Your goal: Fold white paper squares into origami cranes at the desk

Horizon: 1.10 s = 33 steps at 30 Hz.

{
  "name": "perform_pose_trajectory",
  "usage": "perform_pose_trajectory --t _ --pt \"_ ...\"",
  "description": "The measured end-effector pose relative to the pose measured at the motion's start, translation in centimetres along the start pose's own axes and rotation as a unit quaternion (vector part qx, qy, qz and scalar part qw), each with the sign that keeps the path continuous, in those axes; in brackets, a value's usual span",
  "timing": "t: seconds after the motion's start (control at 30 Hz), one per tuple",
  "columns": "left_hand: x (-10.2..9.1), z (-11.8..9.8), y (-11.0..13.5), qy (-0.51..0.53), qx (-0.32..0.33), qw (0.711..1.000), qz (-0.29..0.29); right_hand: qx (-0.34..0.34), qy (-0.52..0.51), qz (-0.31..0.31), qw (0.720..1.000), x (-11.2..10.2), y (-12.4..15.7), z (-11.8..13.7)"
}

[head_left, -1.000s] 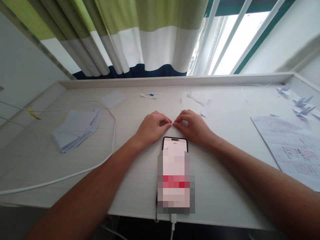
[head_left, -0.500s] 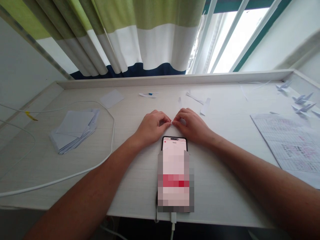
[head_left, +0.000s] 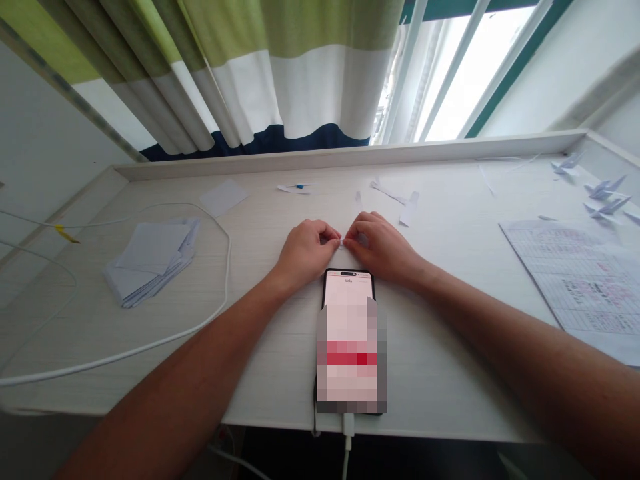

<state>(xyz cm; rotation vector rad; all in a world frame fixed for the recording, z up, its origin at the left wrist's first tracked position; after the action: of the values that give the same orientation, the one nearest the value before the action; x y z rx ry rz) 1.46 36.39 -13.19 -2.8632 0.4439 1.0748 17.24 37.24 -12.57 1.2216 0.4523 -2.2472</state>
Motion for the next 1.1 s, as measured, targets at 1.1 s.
perform_pose_trajectory --t 1.1 --pt "-0.48 0.32 -0.08 0.056 0.057 0.997 -0.015 0.033 -0.083 -0.019 0.996 -0.43 0.41 -0.20"
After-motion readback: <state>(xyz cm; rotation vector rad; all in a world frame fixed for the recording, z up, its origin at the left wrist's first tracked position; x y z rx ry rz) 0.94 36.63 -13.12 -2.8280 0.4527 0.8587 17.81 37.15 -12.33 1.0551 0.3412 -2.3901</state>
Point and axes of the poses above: each hand's wrist, its own y-axis away from the middle knuckle, its own x-axis out of the palm, z = x × y, the point moved 5 cm from there along -y, towards the middle knuckle, and after that the axes turned 14 degrees about z, right-handed, at the moved point
